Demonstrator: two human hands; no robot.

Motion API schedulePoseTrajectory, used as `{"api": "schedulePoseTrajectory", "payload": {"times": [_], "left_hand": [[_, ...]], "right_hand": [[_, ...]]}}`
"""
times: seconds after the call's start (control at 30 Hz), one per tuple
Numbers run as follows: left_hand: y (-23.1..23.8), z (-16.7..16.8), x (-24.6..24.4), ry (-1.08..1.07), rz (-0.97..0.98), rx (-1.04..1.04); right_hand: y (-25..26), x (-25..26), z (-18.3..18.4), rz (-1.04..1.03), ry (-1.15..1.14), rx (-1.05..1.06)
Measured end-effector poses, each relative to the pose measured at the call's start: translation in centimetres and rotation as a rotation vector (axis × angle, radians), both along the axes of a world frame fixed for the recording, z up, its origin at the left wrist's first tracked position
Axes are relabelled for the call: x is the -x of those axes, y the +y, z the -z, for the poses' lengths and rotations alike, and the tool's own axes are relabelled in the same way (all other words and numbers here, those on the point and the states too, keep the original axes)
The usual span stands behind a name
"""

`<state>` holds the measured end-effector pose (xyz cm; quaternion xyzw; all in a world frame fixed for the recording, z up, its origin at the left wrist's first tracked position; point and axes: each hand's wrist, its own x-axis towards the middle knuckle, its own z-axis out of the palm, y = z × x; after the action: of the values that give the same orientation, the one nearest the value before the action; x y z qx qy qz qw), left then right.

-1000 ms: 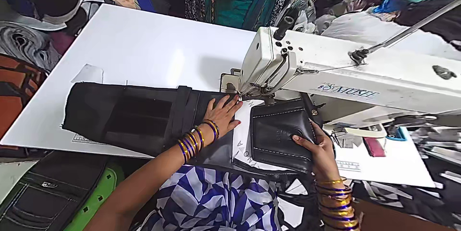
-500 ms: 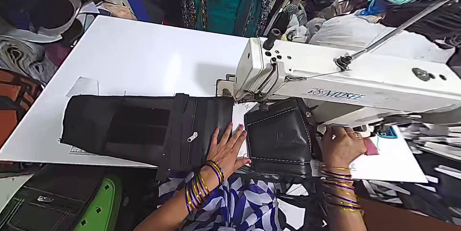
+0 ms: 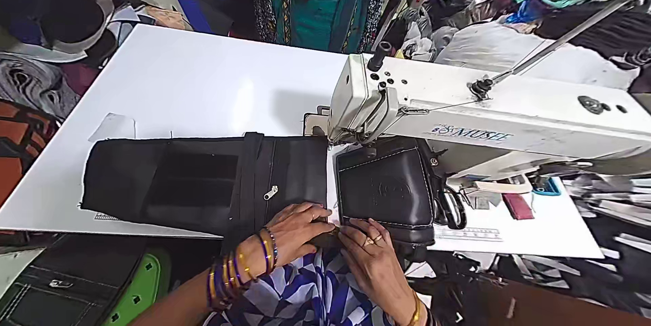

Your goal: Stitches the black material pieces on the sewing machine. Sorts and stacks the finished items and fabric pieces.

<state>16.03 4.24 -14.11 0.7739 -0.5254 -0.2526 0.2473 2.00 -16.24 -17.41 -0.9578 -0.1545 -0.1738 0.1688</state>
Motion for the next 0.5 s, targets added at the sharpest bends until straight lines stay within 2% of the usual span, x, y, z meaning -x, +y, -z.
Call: {"api": "schedulePoseTrajectory", "payload": {"times": [0.13, 0.3, 0.5], "left_hand": [[1.5, 2.9, -0.3, -0.306, 0.050, 0.103], [0.5, 2.2, -2.4, -0.222, 0.074, 0.021], [-0.5, 2.3, -5.1, -0.243, 0.013, 0.098]], "right_hand": [[-0.6, -1.2, 0.2, 0.028, 0.011, 0.023], [-2.0, -3.7, -0.1, 0.011, 0.005, 0.058], [-2.3, -6.3, -0.1, 0.034, -0.017, 0.094]]}}
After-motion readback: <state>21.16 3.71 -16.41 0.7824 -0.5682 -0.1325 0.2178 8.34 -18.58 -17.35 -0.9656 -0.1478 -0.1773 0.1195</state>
